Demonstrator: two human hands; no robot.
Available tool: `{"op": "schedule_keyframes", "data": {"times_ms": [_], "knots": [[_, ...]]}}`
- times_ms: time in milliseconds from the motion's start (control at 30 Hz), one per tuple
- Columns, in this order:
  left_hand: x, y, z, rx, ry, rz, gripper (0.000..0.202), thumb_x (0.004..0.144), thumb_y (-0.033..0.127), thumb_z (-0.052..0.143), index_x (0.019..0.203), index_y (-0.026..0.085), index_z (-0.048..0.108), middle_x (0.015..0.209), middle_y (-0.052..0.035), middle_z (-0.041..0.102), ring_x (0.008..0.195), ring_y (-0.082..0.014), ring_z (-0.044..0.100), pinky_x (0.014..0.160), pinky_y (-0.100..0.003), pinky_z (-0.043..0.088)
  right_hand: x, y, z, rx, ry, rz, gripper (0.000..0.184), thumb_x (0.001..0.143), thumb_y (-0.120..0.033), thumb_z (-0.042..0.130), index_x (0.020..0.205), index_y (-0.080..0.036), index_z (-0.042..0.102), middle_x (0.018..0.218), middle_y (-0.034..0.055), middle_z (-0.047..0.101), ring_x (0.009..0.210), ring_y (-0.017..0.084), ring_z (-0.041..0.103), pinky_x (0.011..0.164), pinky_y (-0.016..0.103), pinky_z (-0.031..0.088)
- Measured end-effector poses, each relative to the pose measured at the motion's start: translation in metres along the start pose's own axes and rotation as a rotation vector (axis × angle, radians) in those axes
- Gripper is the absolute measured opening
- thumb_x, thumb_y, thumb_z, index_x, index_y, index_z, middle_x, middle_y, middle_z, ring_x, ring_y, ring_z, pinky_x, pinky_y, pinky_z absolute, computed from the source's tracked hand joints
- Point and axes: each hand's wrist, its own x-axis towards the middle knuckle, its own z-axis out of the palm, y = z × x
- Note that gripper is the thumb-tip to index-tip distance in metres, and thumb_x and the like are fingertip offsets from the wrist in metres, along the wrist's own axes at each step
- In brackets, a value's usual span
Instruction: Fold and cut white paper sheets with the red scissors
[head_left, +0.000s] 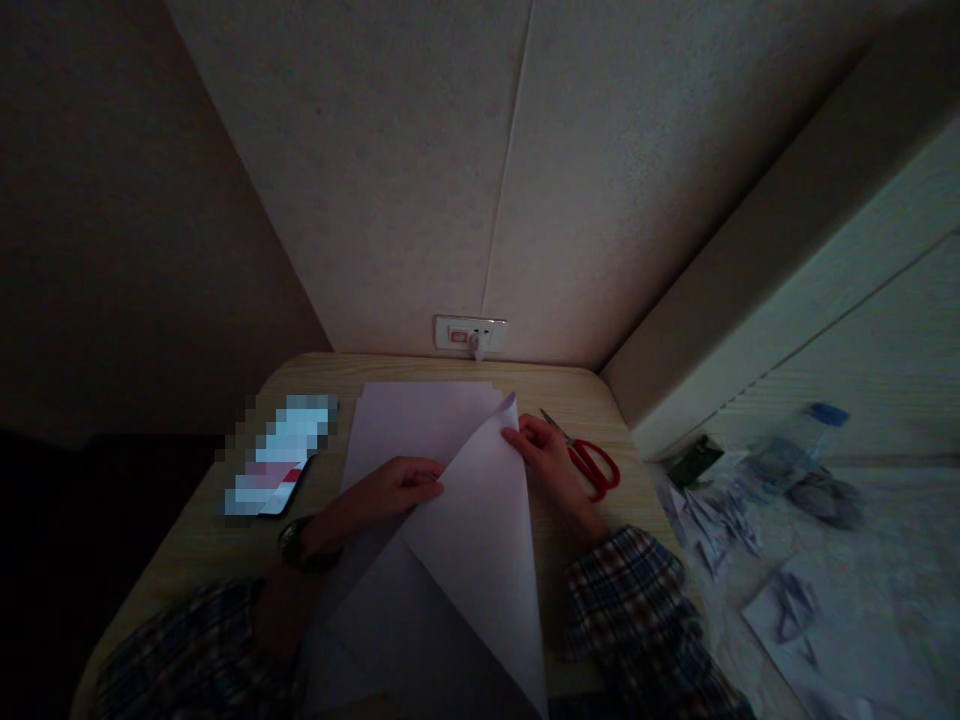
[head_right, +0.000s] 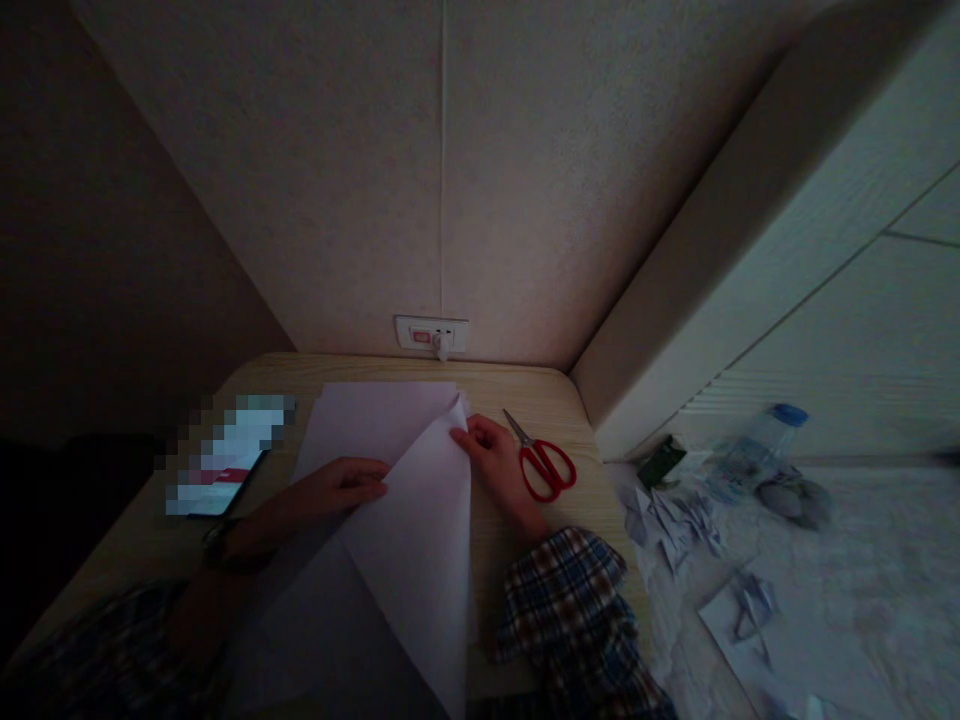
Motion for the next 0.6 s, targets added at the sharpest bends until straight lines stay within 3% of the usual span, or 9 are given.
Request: {"op": "schedule_keyframes", "data": {"times_ms": [600], "knots": [[-0.0022,0.0006,0.0008,-0.064,-0.044,0.001,0.031,0.074,0.035,0.057,0.095,0.013,0.064,0.091,-0.0048,0.071,0.084,-0.0203,0.063,0.071,-0.026,0.044,0.0014,0.0069,-0.0040,-0.011,-0.067,0.012,0.030,0.072,-0.043,0.062,0.060,-0.019,0.050,0.052,-0.0045,0.042,0.047,0.009,0.035,0.043,0.022,0.024]]}}
